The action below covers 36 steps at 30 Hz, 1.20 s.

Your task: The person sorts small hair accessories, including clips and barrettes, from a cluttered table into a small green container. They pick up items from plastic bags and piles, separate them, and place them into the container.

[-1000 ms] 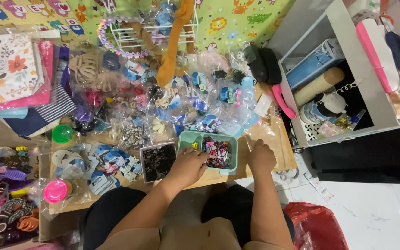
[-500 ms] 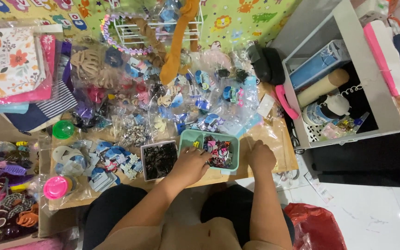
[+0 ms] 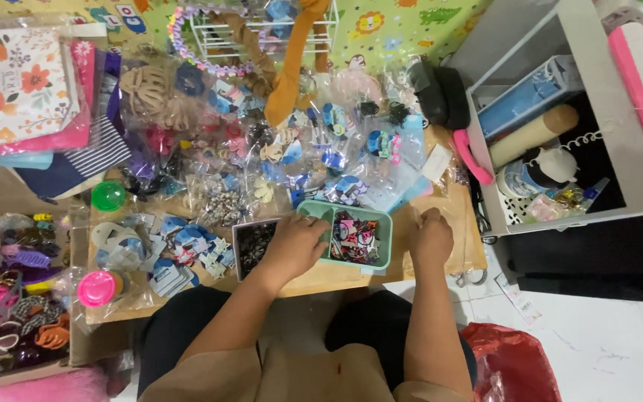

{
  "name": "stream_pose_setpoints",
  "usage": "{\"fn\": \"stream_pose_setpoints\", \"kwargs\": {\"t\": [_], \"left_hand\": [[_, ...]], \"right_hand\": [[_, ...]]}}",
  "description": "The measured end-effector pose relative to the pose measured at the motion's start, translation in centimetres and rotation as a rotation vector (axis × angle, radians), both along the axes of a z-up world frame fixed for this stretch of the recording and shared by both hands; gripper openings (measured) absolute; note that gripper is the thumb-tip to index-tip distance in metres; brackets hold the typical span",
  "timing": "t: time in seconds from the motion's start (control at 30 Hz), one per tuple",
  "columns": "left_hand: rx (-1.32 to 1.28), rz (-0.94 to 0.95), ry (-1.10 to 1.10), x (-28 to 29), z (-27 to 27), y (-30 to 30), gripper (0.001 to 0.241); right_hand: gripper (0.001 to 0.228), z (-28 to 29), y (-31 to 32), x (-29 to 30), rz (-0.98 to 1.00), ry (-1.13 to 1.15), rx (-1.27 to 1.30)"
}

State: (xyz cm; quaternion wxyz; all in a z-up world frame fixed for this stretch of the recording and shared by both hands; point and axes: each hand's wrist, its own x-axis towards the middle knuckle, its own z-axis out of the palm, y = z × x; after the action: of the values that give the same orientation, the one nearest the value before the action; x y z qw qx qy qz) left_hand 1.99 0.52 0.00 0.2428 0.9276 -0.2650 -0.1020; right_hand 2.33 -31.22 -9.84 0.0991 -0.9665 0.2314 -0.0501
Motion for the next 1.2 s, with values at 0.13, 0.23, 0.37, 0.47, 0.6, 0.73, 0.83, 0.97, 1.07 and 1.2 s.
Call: {"fn": "stream_pose_setpoints", "kwargs": {"t": [0.13,0.23,0.37,0.47,0.6,0.73,0.83,0.97,1.07,1.2], "left_hand": [[-0.004,0.040,-0.025,0.3,-0.6,1.5,0.029],[0.078,0.090,-0.099,0.7,-1.5,3.5,0.033],[0.012,0.177,-0.084,0.6,1.8,8.0,0.032],[0.024,0.234,-0.082,-0.4,4.6,11.6,0.034],[0.078,0.411,0.131,-1.7,5.1,16.6,0.040],[0.037,0.535,0.188,-3.2,5.7,20.9,0.039],[0.051,0.615,0.254,-3.8,5.1,23.2,0.037],[0.064,0.686,0.287,-3.9,3.7,26.1,0.036],[0.090,0.701,0.330,-4.4,4.1,26.5,0.037],[0.160,0.673,0.293,-3.2,-1.5,27.4,0.039]], "right_hand": [[0.017,1.4,0.7,-0.1,0.080,0.058,-0.019],[0.027,1.6,0.1,0.7,0.047,0.140,0.039],[0.026,4.7,3.7,0.0,0.143,-0.215,-0.117],[0.024,6.7,7.0,-0.3,0.222,-0.341,-0.125],[0.021,7.8,12.1,-0.3,0.364,-0.484,-0.079],[0.020,9.5,18.0,-1.4,0.546,-0.448,-0.006],[0.020,9.3,22.6,-2.5,0.685,-0.410,0.092],[0.016,7.8,27.7,-3.1,0.908,-0.352,0.118],[0.020,6.1,30.7,-3.7,1.045,-0.265,0.096],[0.023,5.4,33.4,-4.6,1.138,-0.069,0.021]]}}
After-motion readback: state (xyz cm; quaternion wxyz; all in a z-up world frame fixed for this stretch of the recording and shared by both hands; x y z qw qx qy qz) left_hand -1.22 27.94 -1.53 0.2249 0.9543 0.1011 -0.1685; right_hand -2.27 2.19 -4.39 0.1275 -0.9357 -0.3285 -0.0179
